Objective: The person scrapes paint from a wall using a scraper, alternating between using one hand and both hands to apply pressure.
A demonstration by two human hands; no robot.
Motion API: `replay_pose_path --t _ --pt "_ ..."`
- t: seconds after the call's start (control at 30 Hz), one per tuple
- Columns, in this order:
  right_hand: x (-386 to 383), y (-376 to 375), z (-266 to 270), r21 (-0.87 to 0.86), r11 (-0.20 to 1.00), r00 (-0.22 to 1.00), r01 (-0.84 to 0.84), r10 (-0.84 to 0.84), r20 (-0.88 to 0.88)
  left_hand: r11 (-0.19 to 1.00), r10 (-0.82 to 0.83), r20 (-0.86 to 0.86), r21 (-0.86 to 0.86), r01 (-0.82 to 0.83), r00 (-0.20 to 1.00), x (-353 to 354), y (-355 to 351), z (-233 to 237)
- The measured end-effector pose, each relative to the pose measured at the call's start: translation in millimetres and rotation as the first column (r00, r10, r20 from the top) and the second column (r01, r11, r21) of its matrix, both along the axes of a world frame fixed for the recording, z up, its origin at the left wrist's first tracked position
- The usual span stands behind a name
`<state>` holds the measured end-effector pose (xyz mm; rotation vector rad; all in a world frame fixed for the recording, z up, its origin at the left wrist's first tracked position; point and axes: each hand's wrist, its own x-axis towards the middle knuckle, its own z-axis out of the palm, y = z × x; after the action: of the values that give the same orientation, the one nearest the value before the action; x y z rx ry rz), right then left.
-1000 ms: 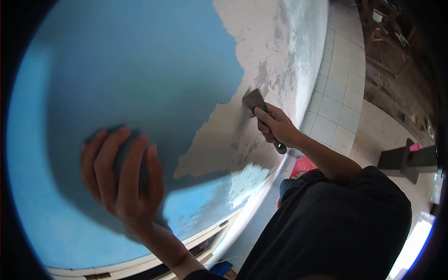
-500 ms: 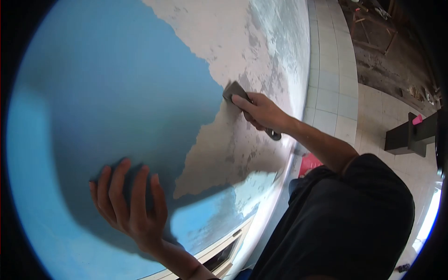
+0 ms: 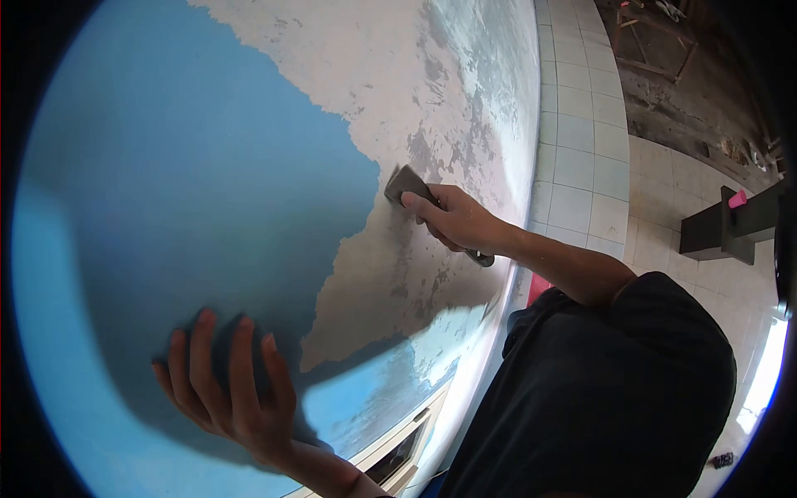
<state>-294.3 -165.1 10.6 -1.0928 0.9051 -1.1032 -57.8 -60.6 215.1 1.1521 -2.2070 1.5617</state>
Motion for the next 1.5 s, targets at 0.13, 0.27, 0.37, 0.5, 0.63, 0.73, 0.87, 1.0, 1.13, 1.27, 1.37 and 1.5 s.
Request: replay_pose_path --t 0.13,0.27,0.37,0.5,0.63,0.73,0.87,1.0,1.13,1.27,1.37,1.5 --pt "-1.9 -6.4 5.4 0.022 1.000 1.000 -0.004 0.004 0.005 0.998 0.059 0.009 -0.019 -0.059 0.998 -2.3 -0.7 -2.2" --pt "6.6 6.9 -3.7 0.029 0.998 0.998 -0.054 0.053 0.025 0.997 0.072 0.026 -0.022 -0.072 0.997 -2.2 -1.1 -2.1" --pt "10.8 -6.1 1.6 -0.040 0.999 0.999 0.015 -0.014 0.039 0.997 0.078 0.015 -0.015 -0.078 0.997 -2.2 -0.3 -3.9" --pt "6.6 -10.6 23.1 0.020 1.000 0.998 0.023 -0.024 0.060 0.994 0.110 -0.009 0.014 -0.110 0.994 -1.1 1.9 -5.8" --pt "12.9 3.4 1.5 0.145 0.988 0.998 -0.042 0.034 0.062 0.992 0.125 -0.054 0.008 -0.125 0.991 -3.4 0.9 -9.1" --pt "13.5 -10.2 20.9 0.125 0.992 0.981 0.034 -0.057 0.187 0.994 0.098 -0.024 0.044 -0.097 0.995 -4.4 1.4 -8.4" --pt "19.7 -6.2 5.7 0.174 0.985 0.952 -0.011 -0.043 0.303 0.993 0.107 -0.041 0.049 -0.105 0.993 0.1 1.4 -12.0" --pt "17.1 -8.7 0.8 0.163 0.987 0.971 -0.005 -0.034 0.238 0.989 0.135 -0.046 0.062 -0.132 0.990 -2.2 2.6 -10.4" --pt "16.9 -9.2 9.6 0.156 0.987 0.981 0.043 -0.072 0.182 0.986 0.149 -0.044 0.078 -0.145 0.988 -3.5 3.2 -9.7" --pt "17.6 -7.6 11.0 0.191 0.981 0.989 0.035 -0.062 0.135 0.987 0.143 -0.042 0.075 -0.139 0.989 -3.2 2.8 -8.2" --pt "14.4 -11.6 18.4 0.146 0.987 0.987 0.067 -0.087 0.135 0.987 0.138 -0.039 0.090 -0.134 0.990 -4.0 2.7 -7.8" --pt "15.4 -0.5 15.5 0.209 0.978 0.993 0.017 -0.040 0.109 0.993 0.103 -0.049 0.066 -0.100 0.993 -1.3 1.4 -10.2"
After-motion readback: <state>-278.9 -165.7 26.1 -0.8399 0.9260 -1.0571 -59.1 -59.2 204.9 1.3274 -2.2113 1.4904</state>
